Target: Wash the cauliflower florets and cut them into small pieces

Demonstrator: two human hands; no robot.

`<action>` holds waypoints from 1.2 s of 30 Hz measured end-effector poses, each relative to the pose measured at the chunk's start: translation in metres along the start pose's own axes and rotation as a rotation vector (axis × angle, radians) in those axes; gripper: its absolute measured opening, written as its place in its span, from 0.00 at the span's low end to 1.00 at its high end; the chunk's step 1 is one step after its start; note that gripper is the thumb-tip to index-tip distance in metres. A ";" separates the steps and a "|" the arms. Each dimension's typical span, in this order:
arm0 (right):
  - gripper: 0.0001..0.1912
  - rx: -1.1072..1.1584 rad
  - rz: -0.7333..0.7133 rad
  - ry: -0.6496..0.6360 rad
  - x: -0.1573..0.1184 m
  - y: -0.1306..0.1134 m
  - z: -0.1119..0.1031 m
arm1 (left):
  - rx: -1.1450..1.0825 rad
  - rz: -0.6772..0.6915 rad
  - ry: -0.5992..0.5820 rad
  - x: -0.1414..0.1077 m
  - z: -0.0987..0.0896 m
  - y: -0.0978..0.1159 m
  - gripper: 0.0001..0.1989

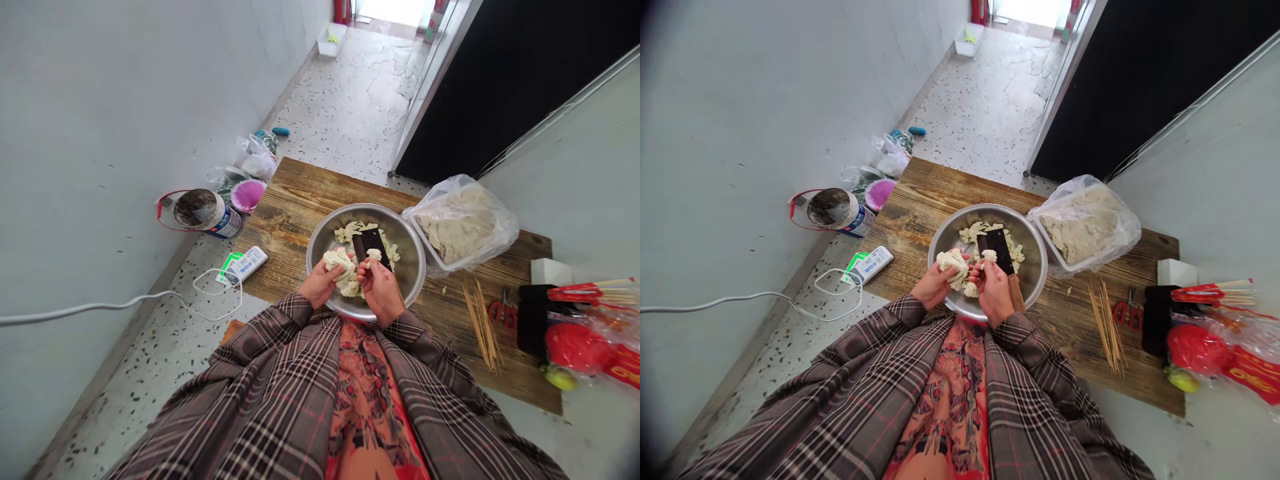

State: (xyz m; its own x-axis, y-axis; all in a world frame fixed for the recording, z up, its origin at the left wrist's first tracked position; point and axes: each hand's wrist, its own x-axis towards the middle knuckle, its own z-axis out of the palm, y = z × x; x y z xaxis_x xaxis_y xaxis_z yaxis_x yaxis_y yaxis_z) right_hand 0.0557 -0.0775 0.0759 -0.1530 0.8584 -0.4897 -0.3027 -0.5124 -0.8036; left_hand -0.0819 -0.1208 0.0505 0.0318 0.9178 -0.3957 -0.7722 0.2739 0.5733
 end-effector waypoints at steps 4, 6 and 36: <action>0.18 0.046 0.107 -0.030 0.009 -0.007 -0.018 | 0.054 -0.045 0.073 0.001 -0.001 0.001 0.36; 0.23 -0.008 0.140 -0.038 0.011 -0.011 -0.025 | 0.102 -0.041 0.103 0.002 0.000 0.000 0.35; 0.23 -0.241 0.000 0.108 0.018 0.005 -0.039 | 0.029 -0.148 0.036 0.006 0.002 0.008 0.15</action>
State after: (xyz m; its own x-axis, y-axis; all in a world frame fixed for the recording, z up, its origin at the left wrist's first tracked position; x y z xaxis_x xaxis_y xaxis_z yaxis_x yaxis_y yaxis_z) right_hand 0.0880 -0.0657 0.0495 -0.0479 0.8576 -0.5121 -0.0682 -0.5143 -0.8549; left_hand -0.0863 -0.1130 0.0542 0.1207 0.8563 -0.5022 -0.7422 0.4138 0.5272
